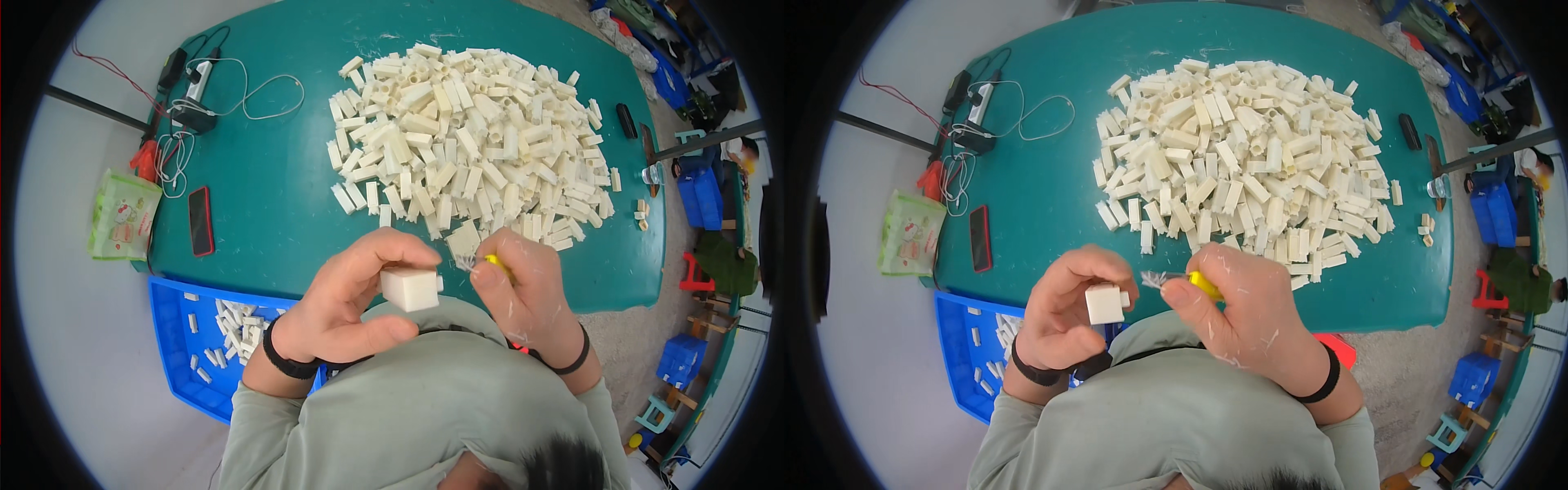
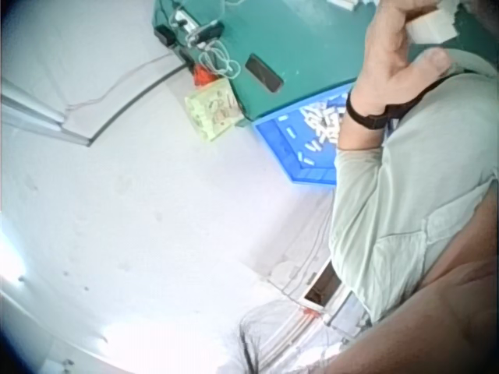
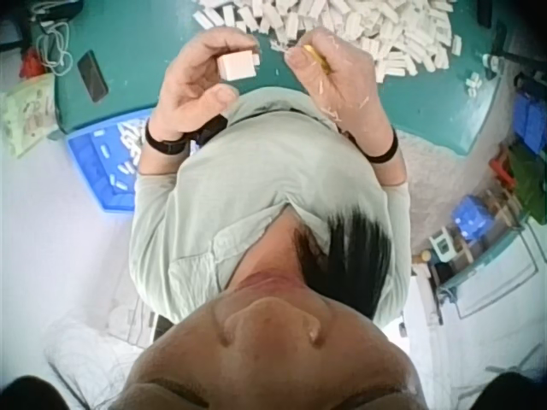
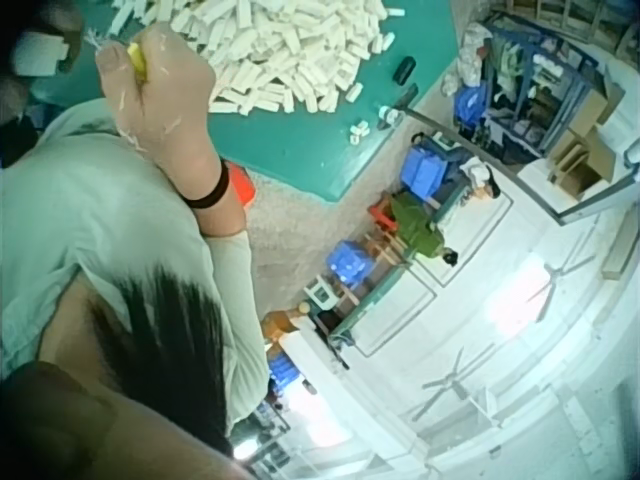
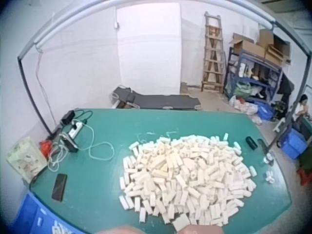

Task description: The person uses a yellow utility knife to trim the edges of small white plastic pieces. They pick up each piece from a large pile on a green table, carefully shave off excess material, and place the finished piece into a blue bin. The process is repeated continuously throughout the video.

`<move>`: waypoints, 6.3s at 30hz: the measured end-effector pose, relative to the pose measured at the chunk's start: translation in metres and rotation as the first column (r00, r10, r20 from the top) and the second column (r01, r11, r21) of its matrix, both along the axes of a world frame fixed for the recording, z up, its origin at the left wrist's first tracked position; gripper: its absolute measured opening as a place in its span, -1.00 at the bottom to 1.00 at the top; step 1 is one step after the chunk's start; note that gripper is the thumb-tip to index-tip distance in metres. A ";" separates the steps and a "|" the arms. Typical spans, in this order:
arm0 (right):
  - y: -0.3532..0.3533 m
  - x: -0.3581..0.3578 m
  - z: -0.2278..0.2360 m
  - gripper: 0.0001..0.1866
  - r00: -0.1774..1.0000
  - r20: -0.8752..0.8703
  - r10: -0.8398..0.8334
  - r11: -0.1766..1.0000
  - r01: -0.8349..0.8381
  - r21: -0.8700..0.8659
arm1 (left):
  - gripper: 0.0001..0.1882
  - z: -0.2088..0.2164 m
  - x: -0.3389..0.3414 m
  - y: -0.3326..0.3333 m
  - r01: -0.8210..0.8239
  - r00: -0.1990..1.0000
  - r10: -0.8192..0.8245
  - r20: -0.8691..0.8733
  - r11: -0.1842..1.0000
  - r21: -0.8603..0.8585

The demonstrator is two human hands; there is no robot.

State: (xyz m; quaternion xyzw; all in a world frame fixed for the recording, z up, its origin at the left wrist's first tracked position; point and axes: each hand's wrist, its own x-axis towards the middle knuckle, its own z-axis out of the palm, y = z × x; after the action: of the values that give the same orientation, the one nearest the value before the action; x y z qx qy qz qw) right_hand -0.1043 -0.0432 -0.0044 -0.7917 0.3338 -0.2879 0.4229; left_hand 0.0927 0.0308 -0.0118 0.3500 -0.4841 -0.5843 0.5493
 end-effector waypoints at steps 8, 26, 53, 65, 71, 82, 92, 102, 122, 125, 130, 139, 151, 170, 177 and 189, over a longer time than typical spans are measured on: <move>0.013 0.004 0.007 -0.69 1.000 -0.016 0.012 0.993 -0.010 0.121 | -0.64 -0.011 -0.003 -0.003 -0.170 0.949 0.239 0.206 0.938 -0.302; 0.002 -0.012 -0.051 -0.76 0.977 -0.080 -0.196 0.972 0.204 0.114 | -0.69 -0.011 -0.016 -0.016 -0.168 0.884 0.418 0.211 0.703 -0.691; 0.018 -0.027 0.003 -0.88 0.949 0.315 0.025 0.932 -0.136 0.335 | -0.44 0.011 -0.046 0.020 -0.144 0.970 0.136 0.201 0.989 0.027; 0.010 -0.056 0.019 -0.81 0.907 0.379 0.185 0.948 -0.266 0.174 | -0.63 0.040 -0.091 0.031 -0.365 0.929 0.362 0.071 0.930 0.030; 0.007 -0.070 0.028 -0.72 0.916 0.350 0.196 0.962 -0.250 0.113 | -0.80 0.046 -0.097 0.029 -0.528 0.834 0.540 0.115 0.841 -0.117; -0.003 -0.065 0.040 -0.74 0.919 0.284 0.273 0.961 -0.274 -0.037 | -0.70 0.049 -0.117 0.015 -0.427 0.366 0.813 0.452 0.578 -0.695; -0.014 -0.065 0.033 -0.71 0.912 0.285 0.294 0.955 -0.292 -0.050 | -0.66 0.045 -0.117 0.006 -0.312 0.221 0.852 0.475 0.523 -0.793; -0.015 -0.062 0.026 -0.72 0.943 0.236 0.235 0.966 -0.199 -0.166 | -0.66 0.047 -0.120 0.013 -0.247 0.093 0.856 0.509 0.515 -0.821; -0.041 -0.096 -0.011 -0.69 0.977 0.212 -0.026 0.927 -0.055 0.370 | -0.64 -0.147 0.060 0.182 -0.825 -0.324 0.151 0.934 0.437 -0.358; -0.045 -0.088 -0.014 -0.70 0.983 0.181 -0.007 0.918 -0.066 0.392 | -0.70 -0.164 0.051 0.105 -0.757 -0.207 0.317 0.925 0.547 -0.357; -0.054 -0.079 -0.017 -0.69 0.988 0.152 0.022 0.927 -0.078 0.368 | -0.65 -0.221 0.048 -0.018 -0.854 0.077 0.346 0.935 0.507 -0.118; -0.061 -0.075 -0.028 -0.67 0.990 0.140 -0.011 0.922 -0.044 0.385 | -0.56 -0.237 0.068 -0.059 -0.864 0.239 0.181 0.954 0.488 0.124; -0.035 -0.045 -0.031 -0.76 0.979 0.181 0.093 0.887 -0.164 0.432 | -0.51 -0.038 -0.042 -0.004 -0.544 0.811 0.474 0.342 0.827 0.142; -0.011 -0.061 0.023 -0.79 0.927 0.262 0.268 0.943 -0.308 0.125 | -0.64 0.034 -0.093 0.021 -0.407 0.913 0.408 0.024 0.913 -0.038; -0.023 -0.070 0.025 -0.81 0.908 0.330 0.256 0.759 -0.401 0.513 | -0.71 0.037 -0.094 0.021 -0.417 0.901 0.418 0.118 0.908 -0.034; -0.020 -0.065 0.019 -0.71 0.875 0.467 0.127 0.836 -0.348 0.425 | -0.83 0.038 -0.096 0.013 -0.491 0.817 0.496 0.293 0.866 -0.097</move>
State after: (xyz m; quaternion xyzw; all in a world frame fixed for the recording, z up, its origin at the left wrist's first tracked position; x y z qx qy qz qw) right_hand -0.1695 -0.0634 0.0143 -0.6111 0.1940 -0.2997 0.7064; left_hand -0.0036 0.0438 0.0264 0.5457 -0.4614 -0.3559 0.6022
